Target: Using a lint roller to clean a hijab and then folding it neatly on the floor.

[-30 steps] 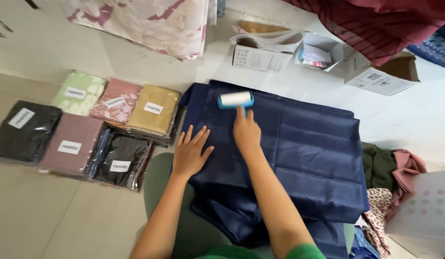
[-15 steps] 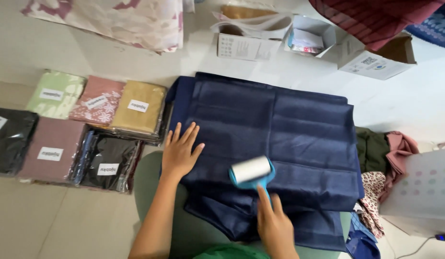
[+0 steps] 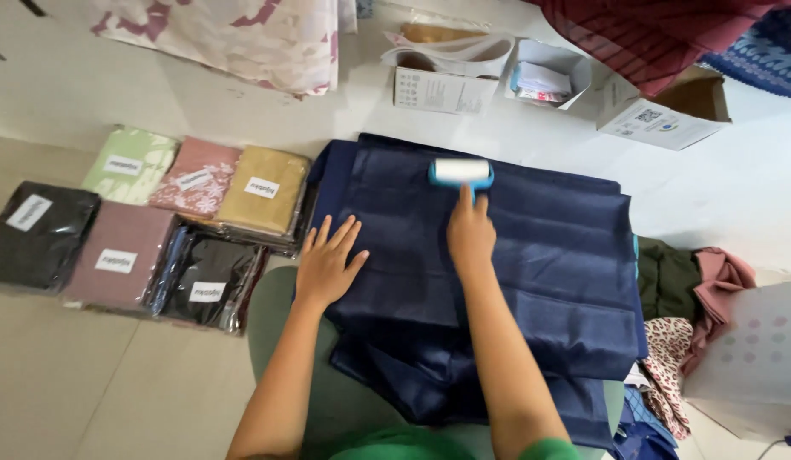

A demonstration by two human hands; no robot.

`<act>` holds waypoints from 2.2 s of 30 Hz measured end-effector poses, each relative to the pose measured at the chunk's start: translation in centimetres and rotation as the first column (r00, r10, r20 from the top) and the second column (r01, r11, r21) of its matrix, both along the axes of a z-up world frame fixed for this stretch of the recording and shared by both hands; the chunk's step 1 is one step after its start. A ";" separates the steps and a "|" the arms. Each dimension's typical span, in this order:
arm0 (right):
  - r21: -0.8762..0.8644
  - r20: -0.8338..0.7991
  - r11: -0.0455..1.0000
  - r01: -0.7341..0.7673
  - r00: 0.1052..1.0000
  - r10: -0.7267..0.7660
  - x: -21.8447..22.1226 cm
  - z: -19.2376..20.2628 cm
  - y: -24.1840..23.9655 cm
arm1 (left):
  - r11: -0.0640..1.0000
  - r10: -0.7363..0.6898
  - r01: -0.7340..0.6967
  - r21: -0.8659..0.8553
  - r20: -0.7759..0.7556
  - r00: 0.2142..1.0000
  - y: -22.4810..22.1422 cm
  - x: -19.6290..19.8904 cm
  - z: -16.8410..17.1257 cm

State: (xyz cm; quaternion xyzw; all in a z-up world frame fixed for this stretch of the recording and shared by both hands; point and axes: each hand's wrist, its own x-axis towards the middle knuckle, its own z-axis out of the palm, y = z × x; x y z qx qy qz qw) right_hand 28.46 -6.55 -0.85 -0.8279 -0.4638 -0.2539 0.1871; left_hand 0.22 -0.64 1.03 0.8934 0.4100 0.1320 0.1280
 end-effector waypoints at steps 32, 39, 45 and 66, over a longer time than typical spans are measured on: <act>-0.016 -0.062 0.984 0.179 0.982 -0.180 8.1 0.0 -4.0 | 0.999 -0.033 0.033 0.032 -0.015 0.999 -0.1 0.1 0.5; -0.035 0.029 0.988 0.150 0.988 -0.149 1.6 1.1 -13.9 | 0.998 -0.012 0.015 0.055 -0.059 0.998 -0.1 0.2 0.4; -0.168 -0.325 0.971 0.169 0.921 -0.217 -7.8 5.6 -30.1 | 0.977 -0.011 -0.006 0.214 0.078 0.997 0.3 0.4 -2.1; 0.028 -0.300 0.973 0.227 0.931 -0.209 10.7 4.3 -13.7 | 0.994 0.045 -0.043 0.104 -0.015 0.999 0.6 0.4 -2.4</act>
